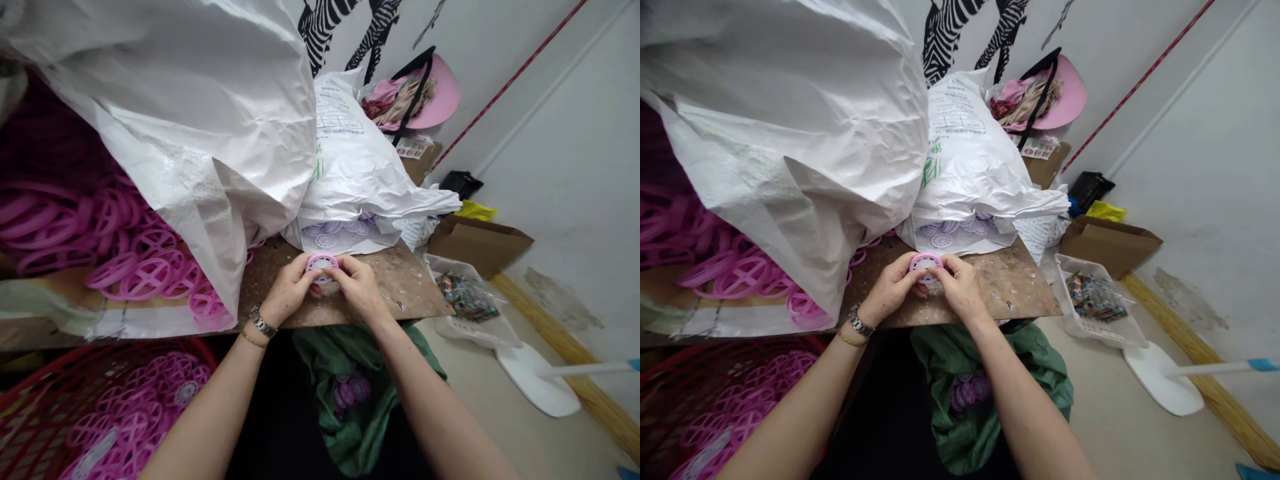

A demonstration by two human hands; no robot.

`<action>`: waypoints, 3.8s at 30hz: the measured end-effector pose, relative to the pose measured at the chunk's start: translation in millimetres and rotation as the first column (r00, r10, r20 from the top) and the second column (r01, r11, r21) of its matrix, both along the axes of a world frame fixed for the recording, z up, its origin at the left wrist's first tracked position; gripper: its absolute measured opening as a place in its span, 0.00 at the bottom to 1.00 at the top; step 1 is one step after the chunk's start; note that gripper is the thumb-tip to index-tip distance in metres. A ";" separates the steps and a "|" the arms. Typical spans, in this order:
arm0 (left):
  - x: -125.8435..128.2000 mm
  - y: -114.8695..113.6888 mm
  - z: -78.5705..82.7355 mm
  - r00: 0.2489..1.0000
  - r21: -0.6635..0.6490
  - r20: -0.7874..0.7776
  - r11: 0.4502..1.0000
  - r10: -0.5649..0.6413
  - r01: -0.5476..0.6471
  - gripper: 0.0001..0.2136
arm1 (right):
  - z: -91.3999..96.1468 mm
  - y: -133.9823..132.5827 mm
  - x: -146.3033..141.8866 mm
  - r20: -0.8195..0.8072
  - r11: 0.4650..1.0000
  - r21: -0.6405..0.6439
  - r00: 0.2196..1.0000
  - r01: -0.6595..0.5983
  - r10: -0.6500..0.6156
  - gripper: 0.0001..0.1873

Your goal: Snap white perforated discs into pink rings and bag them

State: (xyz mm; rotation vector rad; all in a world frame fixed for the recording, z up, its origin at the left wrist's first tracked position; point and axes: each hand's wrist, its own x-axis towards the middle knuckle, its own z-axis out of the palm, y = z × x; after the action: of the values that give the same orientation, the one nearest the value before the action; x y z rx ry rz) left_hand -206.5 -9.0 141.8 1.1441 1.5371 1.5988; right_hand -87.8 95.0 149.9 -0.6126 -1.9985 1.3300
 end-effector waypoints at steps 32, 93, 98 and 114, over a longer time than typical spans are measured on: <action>-5.7 8.6 -10.9 0.715 0.026 -0.627 0.926 0.309 -0.377 0.07 | 11.6 57.0 -31.2 0.537 0.664 0.730 0.735 -0.160 -0.414 0.16; 22.1 -156.6 21.0 0.098 0.251 -0.908 0.715 0.408 -0.652 0.13 | -9.4 -47.4 71.8 -0.014 0.928 0.314 0.978 0.201 -0.207 0.11; -4.5 -165.3 11.8 0.087 0.109 -0.963 0.662 0.256 -0.741 0.13 | -13.7 -57.7 73.2 -0.011 0.936 0.304 0.984 0.175 -0.181 0.11; 13.7 -196.7 33.1 0.242 0.178 -0.902 0.817 0.359 -0.548 0.05 | -5.0 -105.5 61.7 -0.072 0.939 -0.332 0.995 -0.087 0.066 0.12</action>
State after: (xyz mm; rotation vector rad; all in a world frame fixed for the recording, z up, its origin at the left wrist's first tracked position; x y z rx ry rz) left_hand -192.8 -205.7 174.9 1.7238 2.9405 1.0207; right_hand -26.1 -10.5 144.9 -0.6443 -1.7759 1.7360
